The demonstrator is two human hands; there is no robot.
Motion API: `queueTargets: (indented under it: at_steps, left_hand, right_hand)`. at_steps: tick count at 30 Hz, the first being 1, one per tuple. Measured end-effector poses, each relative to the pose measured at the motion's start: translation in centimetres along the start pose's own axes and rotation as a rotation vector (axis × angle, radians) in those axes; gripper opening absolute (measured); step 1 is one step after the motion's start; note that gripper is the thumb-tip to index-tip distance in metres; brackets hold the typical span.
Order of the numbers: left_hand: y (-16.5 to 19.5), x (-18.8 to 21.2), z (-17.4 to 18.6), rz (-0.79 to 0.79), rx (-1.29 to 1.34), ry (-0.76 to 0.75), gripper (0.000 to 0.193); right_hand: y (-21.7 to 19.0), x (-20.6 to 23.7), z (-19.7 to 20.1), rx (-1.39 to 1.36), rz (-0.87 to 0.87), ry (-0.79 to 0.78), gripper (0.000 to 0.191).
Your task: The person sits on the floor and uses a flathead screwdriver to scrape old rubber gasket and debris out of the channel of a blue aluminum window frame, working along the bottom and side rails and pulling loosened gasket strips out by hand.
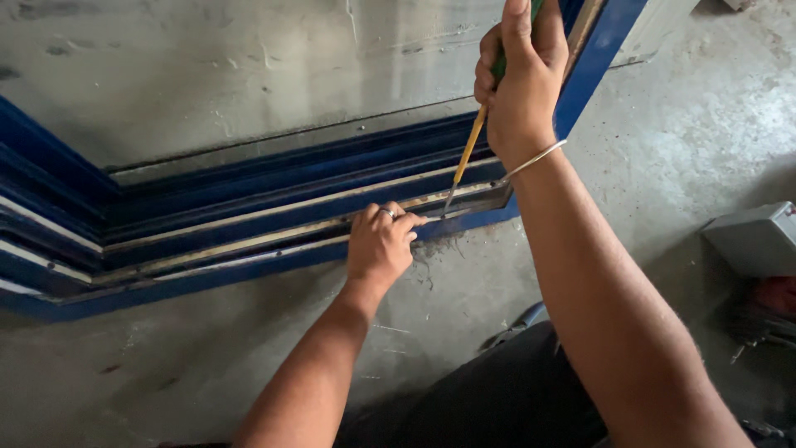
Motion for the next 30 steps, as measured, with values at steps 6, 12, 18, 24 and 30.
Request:
queueTargets:
  at_steps: [6, 12, 18, 24, 30]
  left_hand:
    - [-0.1, 0.2, -0.2, 0.013, -0.009, -0.022, 0.022]
    - [-0.3, 0.2, -0.1, 0.026, -0.016, -0.021, 0.022]
    - [-0.5, 0.2, 0.1, 0.033, -0.002, -0.022, 0.022]
    - [-0.7, 0.1, 0.0, 0.042, -0.01, -0.036, 0.021]
    - [-0.7, 0.1, -0.2, 0.041, -0.015, -0.04, 0.023]
  right_hand:
    - [0.0, 0.3, -0.4, 0.008, 0.017, -0.043, 0.036]
    - [-0.4, 0.0, 0.2, 0.071, 0.023, 0.036, 0.031]
    - [-0.3, -0.3, 0.4, 0.198, 0.078, 0.088, 0.023]
    - [-0.1, 0.2, 0.3, 0.061, 0.156, 0.092, 0.023]
    - [0.1, 0.5, -0.1, 0.095, 0.116, 0.069, 0.023]
Point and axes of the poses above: each hand's wrist, its own x-axis away from the middle knuckle, its own z-axis out of the back of the hand, y = z × x, the point moved 5 cm from there along -x, towards the middle knuckle, and after that the axes turned 7 degrees about -x, right-handed, at the moved point
